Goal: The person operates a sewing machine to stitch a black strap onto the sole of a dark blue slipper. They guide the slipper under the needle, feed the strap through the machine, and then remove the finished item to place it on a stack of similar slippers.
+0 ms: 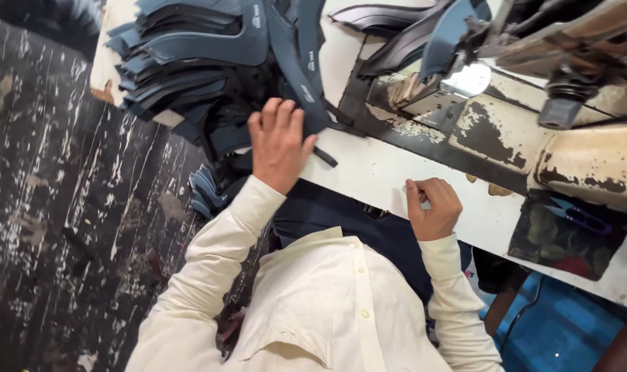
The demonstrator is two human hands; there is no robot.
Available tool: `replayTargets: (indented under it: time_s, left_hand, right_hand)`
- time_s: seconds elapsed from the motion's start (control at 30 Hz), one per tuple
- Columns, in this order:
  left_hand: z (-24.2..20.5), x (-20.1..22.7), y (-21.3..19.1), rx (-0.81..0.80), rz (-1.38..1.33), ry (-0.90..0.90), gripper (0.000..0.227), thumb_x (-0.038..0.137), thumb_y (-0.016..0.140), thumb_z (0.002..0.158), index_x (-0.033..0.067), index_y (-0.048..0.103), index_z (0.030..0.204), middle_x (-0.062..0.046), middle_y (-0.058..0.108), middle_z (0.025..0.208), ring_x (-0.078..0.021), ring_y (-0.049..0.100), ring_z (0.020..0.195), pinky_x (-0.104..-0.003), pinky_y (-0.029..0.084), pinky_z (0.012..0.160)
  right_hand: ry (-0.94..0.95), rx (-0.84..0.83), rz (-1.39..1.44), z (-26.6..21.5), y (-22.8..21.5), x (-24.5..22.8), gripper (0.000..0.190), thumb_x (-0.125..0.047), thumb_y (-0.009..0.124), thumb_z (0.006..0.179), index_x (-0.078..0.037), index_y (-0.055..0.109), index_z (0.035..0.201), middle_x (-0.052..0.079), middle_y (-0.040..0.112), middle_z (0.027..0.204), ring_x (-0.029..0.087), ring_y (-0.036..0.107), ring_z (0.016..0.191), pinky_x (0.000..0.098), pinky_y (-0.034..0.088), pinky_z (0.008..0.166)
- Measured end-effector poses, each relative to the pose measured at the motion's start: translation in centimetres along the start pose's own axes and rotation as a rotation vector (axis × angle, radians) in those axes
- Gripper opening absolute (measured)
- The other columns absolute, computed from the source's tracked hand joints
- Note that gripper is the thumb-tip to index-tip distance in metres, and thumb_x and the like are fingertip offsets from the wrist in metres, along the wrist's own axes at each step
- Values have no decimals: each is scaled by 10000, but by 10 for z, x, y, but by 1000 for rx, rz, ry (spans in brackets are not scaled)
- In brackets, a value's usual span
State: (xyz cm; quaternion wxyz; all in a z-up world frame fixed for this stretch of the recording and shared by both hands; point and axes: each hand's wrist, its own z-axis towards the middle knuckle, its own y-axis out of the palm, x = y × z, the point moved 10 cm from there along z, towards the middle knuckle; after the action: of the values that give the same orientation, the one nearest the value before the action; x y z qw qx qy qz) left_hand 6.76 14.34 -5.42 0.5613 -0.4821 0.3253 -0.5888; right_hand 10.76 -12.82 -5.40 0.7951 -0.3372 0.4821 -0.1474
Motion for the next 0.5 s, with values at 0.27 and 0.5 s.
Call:
replayTargets:
  time_s: [0.27, 0.5]
  left_hand:
    - [10, 15, -57, 191, -255, 24, 523, 136, 769, 814, 9, 578, 1284, -128, 573, 1110, -316, 544, 1132, -501, 349, 1087]
    - [76, -70, -129, 244, -127, 150, 522, 146, 698, 869, -17, 539, 1339, -214, 551, 1205, -394, 507, 1137, -483, 388, 1062]
  right_hand:
    - [-17, 13, 2, -9, 5, 8, 217, -65, 737, 991, -11, 632, 808, 89, 577, 722, 256, 544, 662, 371, 411, 622]
    - [24, 50, -22, -9, 4, 12, 220, -68, 740, 991, -9, 640, 803, 94, 583, 722, 254, 552, 663, 360, 412, 620]
